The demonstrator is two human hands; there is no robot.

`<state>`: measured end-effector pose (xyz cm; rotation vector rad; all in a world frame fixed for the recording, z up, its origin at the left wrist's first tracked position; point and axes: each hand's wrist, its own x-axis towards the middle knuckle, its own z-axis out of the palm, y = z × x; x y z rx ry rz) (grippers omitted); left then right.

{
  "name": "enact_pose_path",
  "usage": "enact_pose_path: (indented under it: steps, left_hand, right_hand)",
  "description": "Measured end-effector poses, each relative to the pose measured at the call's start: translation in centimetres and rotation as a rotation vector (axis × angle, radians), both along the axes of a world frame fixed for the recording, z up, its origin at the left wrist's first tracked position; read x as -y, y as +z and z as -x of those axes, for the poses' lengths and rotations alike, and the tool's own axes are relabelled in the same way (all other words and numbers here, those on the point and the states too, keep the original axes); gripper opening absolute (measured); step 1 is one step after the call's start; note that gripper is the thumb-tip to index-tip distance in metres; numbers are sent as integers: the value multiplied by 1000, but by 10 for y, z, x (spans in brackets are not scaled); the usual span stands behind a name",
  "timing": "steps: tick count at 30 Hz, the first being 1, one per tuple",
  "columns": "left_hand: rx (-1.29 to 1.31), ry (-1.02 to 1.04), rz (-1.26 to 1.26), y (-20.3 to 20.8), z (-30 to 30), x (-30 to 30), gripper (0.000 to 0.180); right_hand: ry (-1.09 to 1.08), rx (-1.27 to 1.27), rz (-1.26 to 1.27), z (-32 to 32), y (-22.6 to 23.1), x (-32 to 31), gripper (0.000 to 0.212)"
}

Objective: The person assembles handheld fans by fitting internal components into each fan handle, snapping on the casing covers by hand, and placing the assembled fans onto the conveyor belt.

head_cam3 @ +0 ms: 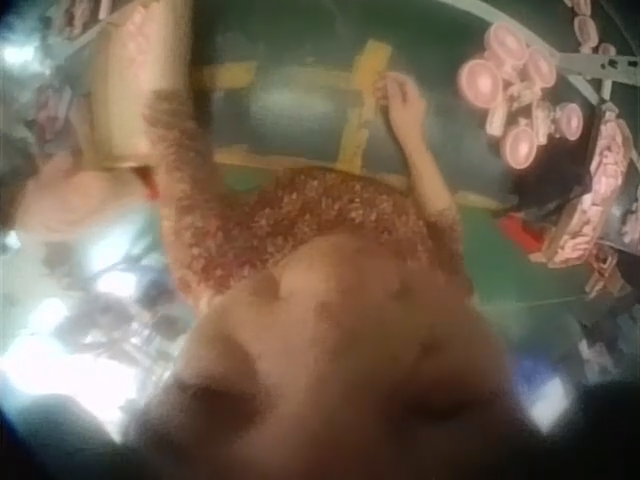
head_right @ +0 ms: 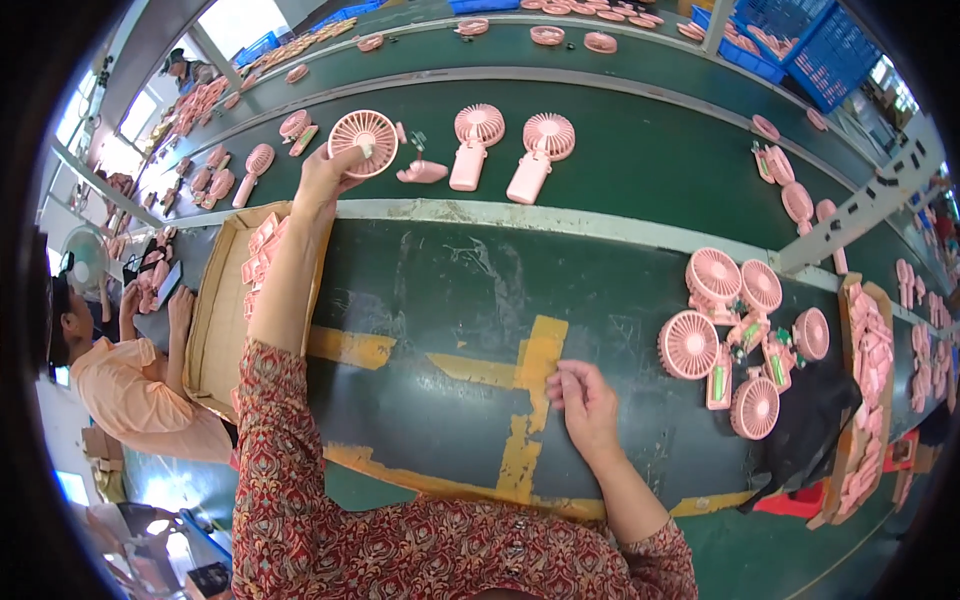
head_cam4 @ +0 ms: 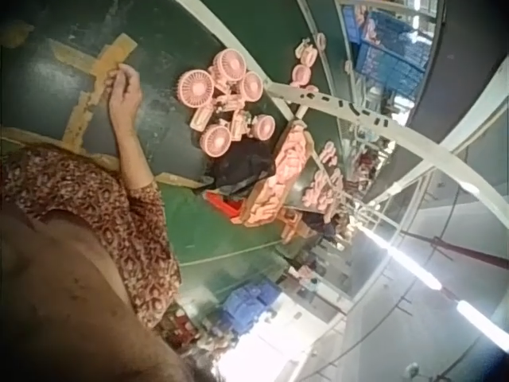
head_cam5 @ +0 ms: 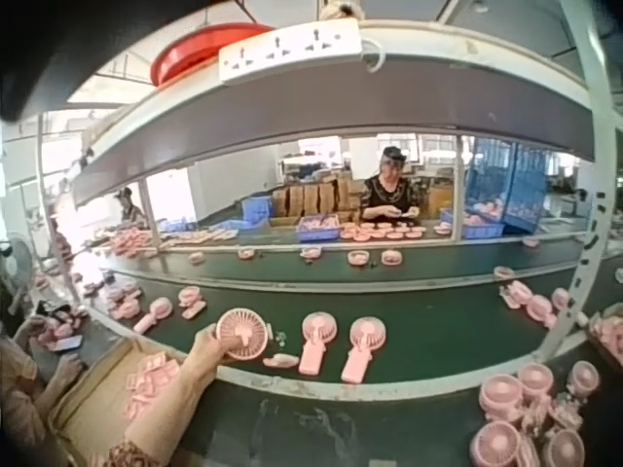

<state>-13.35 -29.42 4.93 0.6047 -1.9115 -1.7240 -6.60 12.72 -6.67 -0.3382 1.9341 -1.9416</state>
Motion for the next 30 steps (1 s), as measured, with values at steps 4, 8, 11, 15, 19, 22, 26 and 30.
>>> enact_pose_path:
  steps: [4, 8, 11, 15, 19, 22, 26, 30]
  left_hand:
    - [-88, -211, -62, 26, -40, -80, 39]
    - [-108, -357, -253, 29, -81, -160, 43]
    - [-101, -471, -397, 17, -92, -205, 44]
    - [-46, -500, -608, -8, -105, -240, 47]
    - [-10, -487, -712, -29, -114, -248, 42]
    - [-15, -459, -754, -40, -119, -251, 44]
    - [-44, -357, -786, -46, -124, -252, 44]
    - [-84, -343, -761, -44, -129, -252, 50]
  right_hand:
    - [-35, -181, 36, 8, 13, -2, 28]
    - [51, -436, -90, 11, 57, -3, 50]
    - [268, -467, -172, 15, 57, -12, 55]
    - [724, 141, 19, 1, 42, -18, 58]
    - [793, 512, 91, -24, 44, -22, 57]
    - [619, 670, -32, -28, 37, -28, 54]
    - [422, 740, 317, -37, 18, -35, 45]
    - [327, 843, 434, -42, 26, -36, 44]
